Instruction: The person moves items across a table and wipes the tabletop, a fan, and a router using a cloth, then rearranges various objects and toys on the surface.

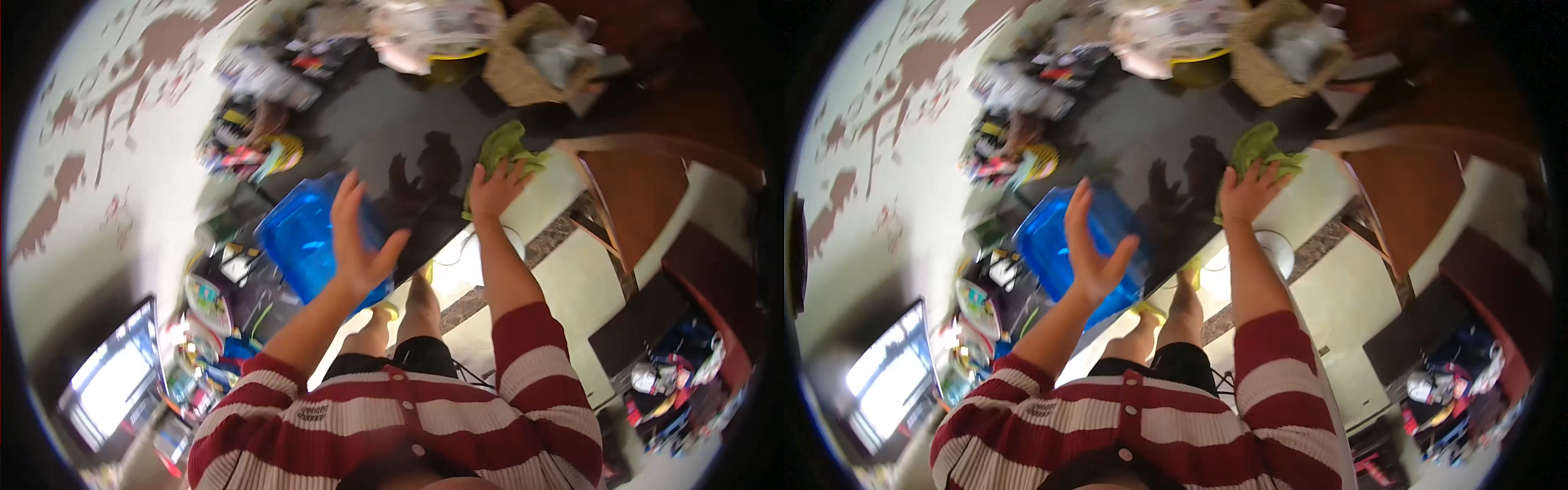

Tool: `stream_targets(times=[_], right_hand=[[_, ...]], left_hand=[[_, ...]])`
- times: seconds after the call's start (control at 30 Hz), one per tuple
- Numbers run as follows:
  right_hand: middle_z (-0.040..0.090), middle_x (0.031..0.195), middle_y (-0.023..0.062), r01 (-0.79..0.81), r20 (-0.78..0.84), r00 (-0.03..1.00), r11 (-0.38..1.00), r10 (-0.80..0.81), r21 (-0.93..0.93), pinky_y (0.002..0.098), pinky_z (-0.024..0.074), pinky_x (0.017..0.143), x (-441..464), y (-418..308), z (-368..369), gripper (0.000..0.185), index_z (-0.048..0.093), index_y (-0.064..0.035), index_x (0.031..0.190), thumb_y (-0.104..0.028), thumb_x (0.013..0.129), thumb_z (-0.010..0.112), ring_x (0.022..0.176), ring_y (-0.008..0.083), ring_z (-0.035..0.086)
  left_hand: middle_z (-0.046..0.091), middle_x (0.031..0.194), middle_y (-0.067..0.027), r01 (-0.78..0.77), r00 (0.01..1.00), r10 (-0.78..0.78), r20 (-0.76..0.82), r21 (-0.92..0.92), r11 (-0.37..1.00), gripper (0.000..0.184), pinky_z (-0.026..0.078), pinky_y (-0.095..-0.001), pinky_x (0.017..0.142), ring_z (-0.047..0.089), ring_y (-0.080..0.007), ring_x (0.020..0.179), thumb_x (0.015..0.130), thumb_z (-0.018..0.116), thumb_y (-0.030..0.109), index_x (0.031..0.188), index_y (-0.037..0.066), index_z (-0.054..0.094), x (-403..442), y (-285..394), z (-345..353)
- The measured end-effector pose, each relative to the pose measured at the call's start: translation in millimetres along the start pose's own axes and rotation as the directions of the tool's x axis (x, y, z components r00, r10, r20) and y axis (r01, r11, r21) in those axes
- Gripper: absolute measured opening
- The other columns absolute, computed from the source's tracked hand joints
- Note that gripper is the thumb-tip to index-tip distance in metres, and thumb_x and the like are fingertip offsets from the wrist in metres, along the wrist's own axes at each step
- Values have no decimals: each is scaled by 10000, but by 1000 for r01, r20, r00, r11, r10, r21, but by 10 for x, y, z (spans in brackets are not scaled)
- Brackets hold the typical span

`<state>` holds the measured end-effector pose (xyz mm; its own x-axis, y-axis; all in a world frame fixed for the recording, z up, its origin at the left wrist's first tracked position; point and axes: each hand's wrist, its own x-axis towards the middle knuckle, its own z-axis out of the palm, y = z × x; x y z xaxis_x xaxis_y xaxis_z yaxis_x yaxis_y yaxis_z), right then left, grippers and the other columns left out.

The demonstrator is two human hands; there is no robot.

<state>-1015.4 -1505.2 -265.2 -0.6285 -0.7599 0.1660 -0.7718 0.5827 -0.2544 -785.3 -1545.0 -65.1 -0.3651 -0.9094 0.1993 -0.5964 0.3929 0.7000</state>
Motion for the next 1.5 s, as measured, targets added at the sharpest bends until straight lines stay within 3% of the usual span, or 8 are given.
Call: stream_targets(times=[0.17,0.27,0.57,0.73,0.87,1.07,1.43,1.5], right_hand=[[385,1401,143,431,193,886,902,-422,-4,559,282,1010,-593,-503,-149,535,476,-121,1314,-419,872,524,1300,446,294],[406,1390,141,474,134,867,877,-480,73,550,290,1007,-589,-602,-24,480,492,-115,1298,-373,894,506,1292,427,320],[460,1355,138,682,210,564,594,-799,427,501,266,1055,-552,-1942,210,409,564,-84,1221,-280,863,562,1297,396,333],[380,1416,96,813,283,468,534,-837,234,547,254,1045,-799,-1655,38,442,539,-96,1235,-266,831,594,1315,393,288],[395,1398,119,217,376,738,725,-560,654,540,267,1036,-1310,-1123,-85,431,547,-86,1219,-274,833,586,1299,404,302],[424,1370,130,-337,615,749,658,-246,674,525,283,1026,-2004,-1195,-333,410,560,-78,1189,-270,827,582,1275,405,332],[477,1319,151,850,167,456,484,-874,210,497,313,1007,-679,-1433,113,374,584,-65,1134,-262,817,575,1232,405,386],[507,1282,137,348,274,696,645,-664,681,480,322,1003,-676,-1411,370,362,590,-65,1123,-252,813,592,1224,376,400]], left_hand=[[385,1341,-163,628,744,-554,-373,108,771,934,298,-449,1032,355,-317,1280,614,736,206,1399,38,260,-1947,-920,-1218],[319,1419,-140,802,549,-835,35,-304,515,948,283,-446,1041,303,-289,1325,704,721,337,1439,70,187,-2657,-1754,-1308],[341,1429,-109,465,619,-630,468,-866,-186,1114,343,-445,1048,347,-277,1302,639,513,796,1453,111,186,-2517,-1821,-366],[193,1503,-94,403,724,-489,486,-874,-272,1112,184,-434,1115,192,-261,1373,678,486,791,1478,119,105,-2665,-1799,-100],[156,1512,-91,373,798,-522,302,-927,35,1184,148,-408,1118,145,-243,1385,662,677,669,1486,126,24,-2707,-1573,-16],[229,1489,-96,269,753,-528,392,-916,-297,1189,178,-372,1111,211,-235,1375,610,810,347,1483,80,49,-2884,-1587,-36],[253,1471,-77,465,709,-401,580,-812,-353,1324,270,-387,1087,311,-244,1323,507,865,458,1487,136,36,-3034,-1972,-27],[184,1501,-80,454,724,-401,561,-825,-337,1343,238,-403,1103,228,-250,1365,507,833,554,1485,142,10,-2972,-1886,-68]])
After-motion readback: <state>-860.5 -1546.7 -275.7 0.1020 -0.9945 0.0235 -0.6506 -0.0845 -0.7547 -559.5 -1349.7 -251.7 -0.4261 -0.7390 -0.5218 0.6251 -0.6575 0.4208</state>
